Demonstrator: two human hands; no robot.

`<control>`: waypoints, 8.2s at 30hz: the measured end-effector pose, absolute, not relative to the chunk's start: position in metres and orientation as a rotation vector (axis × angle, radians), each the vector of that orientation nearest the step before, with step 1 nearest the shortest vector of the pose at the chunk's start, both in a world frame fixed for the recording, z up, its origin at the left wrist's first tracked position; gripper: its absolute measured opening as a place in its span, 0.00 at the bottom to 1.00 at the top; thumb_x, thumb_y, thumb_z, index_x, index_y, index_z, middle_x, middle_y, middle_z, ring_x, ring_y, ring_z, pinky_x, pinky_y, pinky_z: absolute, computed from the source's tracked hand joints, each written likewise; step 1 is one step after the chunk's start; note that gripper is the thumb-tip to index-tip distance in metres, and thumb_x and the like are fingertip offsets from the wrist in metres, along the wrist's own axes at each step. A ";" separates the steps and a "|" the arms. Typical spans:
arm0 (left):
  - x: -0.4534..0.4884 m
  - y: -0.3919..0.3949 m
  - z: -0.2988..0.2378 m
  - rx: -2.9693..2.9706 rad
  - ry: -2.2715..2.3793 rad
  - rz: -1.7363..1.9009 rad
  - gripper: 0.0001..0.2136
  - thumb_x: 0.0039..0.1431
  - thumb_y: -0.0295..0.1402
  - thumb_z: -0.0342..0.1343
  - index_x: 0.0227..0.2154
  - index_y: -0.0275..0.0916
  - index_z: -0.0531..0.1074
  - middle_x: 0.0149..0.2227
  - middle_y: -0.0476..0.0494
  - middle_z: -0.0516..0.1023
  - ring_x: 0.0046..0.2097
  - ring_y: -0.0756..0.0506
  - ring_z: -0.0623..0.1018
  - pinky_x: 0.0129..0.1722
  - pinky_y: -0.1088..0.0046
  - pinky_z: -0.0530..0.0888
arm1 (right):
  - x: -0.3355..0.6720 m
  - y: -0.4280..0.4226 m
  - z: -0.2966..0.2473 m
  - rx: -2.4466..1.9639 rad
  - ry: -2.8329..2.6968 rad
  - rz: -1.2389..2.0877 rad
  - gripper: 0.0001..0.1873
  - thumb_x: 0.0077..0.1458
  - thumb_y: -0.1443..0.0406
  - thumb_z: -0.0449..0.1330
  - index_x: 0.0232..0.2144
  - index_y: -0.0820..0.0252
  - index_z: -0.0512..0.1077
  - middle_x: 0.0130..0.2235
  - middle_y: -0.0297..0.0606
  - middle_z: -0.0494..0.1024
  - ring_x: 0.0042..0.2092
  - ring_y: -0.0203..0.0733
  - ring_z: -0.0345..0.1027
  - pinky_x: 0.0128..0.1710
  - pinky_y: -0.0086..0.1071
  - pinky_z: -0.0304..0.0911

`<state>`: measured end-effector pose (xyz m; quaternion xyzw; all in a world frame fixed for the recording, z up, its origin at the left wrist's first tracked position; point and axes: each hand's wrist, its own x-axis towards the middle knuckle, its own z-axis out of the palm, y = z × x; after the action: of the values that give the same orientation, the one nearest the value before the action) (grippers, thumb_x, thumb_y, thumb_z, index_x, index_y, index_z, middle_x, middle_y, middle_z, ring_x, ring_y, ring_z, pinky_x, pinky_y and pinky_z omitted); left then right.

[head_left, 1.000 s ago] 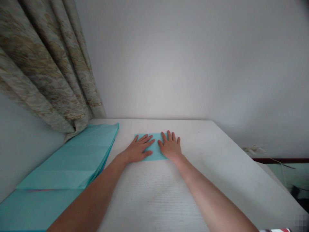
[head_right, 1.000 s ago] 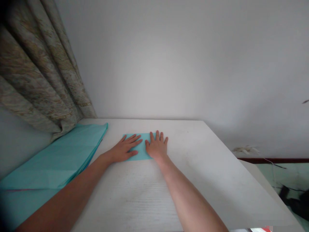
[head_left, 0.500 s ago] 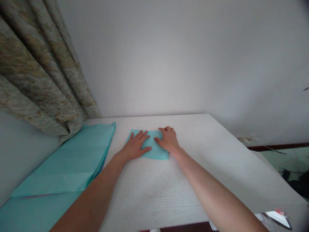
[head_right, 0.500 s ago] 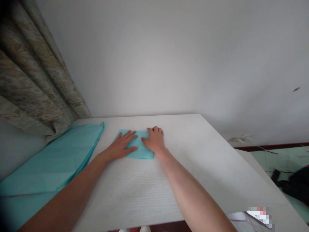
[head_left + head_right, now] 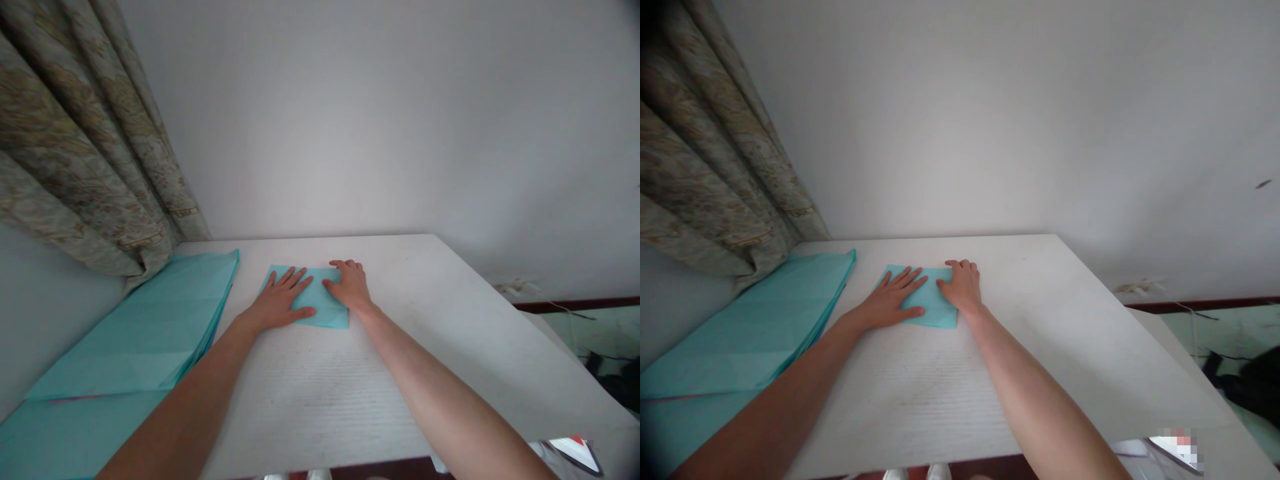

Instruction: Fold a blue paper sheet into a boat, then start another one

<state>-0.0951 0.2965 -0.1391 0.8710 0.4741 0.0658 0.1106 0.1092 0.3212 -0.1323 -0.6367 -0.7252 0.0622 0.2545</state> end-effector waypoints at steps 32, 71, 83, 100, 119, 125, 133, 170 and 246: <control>-0.092 0.296 -0.142 2.518 1.632 0.143 0.43 0.52 0.61 0.35 0.64 0.36 0.40 0.66 0.40 0.38 0.65 0.35 0.41 0.59 0.46 0.41 | 0.101 0.308 -0.126 -1.254 -2.638 0.355 0.32 0.57 0.54 0.50 0.61 0.56 0.51 0.63 0.40 0.52 0.64 0.48 0.40 0.60 0.54 0.33; -0.091 0.292 -0.135 2.581 1.484 0.261 0.27 0.62 0.46 0.36 0.61 0.41 0.52 0.64 0.42 0.53 0.63 0.39 0.53 0.59 0.53 0.50 | 0.090 0.294 -0.120 -1.355 -2.720 0.216 0.36 0.49 0.71 0.46 0.62 0.65 0.48 0.64 0.45 0.49 0.64 0.52 0.39 0.58 0.62 0.26; -0.094 0.292 -0.129 2.547 1.434 0.625 0.19 0.56 0.48 0.50 0.42 0.42 0.74 0.53 0.42 0.69 0.52 0.41 0.67 0.54 0.62 0.62 | 0.095 0.307 -0.127 -1.888 -2.299 -0.054 0.27 0.57 0.66 0.47 0.59 0.65 0.55 0.64 0.54 0.47 0.64 0.61 0.32 0.54 0.67 0.25; -0.091 0.296 -0.129 2.501 1.205 0.614 0.17 0.55 0.40 0.54 0.14 0.39 0.68 0.20 0.49 0.69 0.29 0.48 0.69 0.33 0.72 0.65 | 0.097 0.304 -0.124 -2.070 -2.088 -0.007 0.59 0.39 0.33 0.49 0.61 0.71 0.51 0.61 0.67 0.47 0.62 0.72 0.33 0.53 0.66 0.23; -0.095 0.294 -0.136 2.461 1.446 0.431 0.26 0.55 0.49 0.49 0.56 0.49 0.61 0.62 0.49 0.58 0.63 0.35 0.52 0.58 0.49 0.47 | 0.096 0.310 -0.125 -1.819 -2.251 0.200 0.36 0.54 0.62 0.53 0.62 0.66 0.47 0.64 0.56 0.44 0.65 0.60 0.28 0.57 0.61 0.31; -0.094 0.292 -0.130 2.432 1.429 0.320 0.33 0.52 0.53 0.49 0.60 0.51 0.52 0.64 0.49 0.51 0.64 0.31 0.44 0.56 0.39 0.43 | 0.093 0.304 -0.129 -1.245 -2.545 0.364 0.39 0.51 0.71 0.52 0.63 0.69 0.42 0.66 0.50 0.39 0.66 0.46 0.24 0.62 0.45 0.34; -0.092 0.294 -0.139 2.387 1.637 0.351 0.28 0.59 0.45 0.43 0.61 0.42 0.53 0.66 0.45 0.45 0.65 0.34 0.42 0.57 0.41 0.45 | 0.089 0.304 -0.131 -1.290 -2.568 0.436 0.34 0.56 0.66 0.46 0.62 0.78 0.43 0.63 0.55 0.49 0.64 0.45 0.39 0.62 0.39 0.39; -0.099 0.287 -0.126 2.431 1.328 0.299 0.25 0.56 0.41 0.50 0.58 0.52 0.58 0.66 0.52 0.39 0.65 0.33 0.34 0.57 0.38 0.40 | 0.101 0.308 -0.124 -1.634 -2.454 0.466 0.65 0.38 0.40 0.59 0.63 0.64 0.28 0.65 0.54 0.31 0.65 0.59 0.19 0.59 0.57 0.25; -0.097 0.289 -0.131 2.150 1.442 1.084 0.07 0.55 0.30 0.54 0.25 0.37 0.75 0.24 0.50 0.76 0.27 0.50 0.72 0.31 0.76 0.66 | 0.119 0.314 -0.115 -1.339 -2.069 -0.187 0.09 0.50 0.71 0.57 0.26 0.55 0.75 0.53 0.41 0.63 0.59 0.56 0.45 0.56 0.65 0.30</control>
<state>-0.0975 0.2894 -0.1310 0.7553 0.5066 0.3809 0.1669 0.1187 0.3141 -0.1147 -0.5115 -0.7907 -0.0713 0.3288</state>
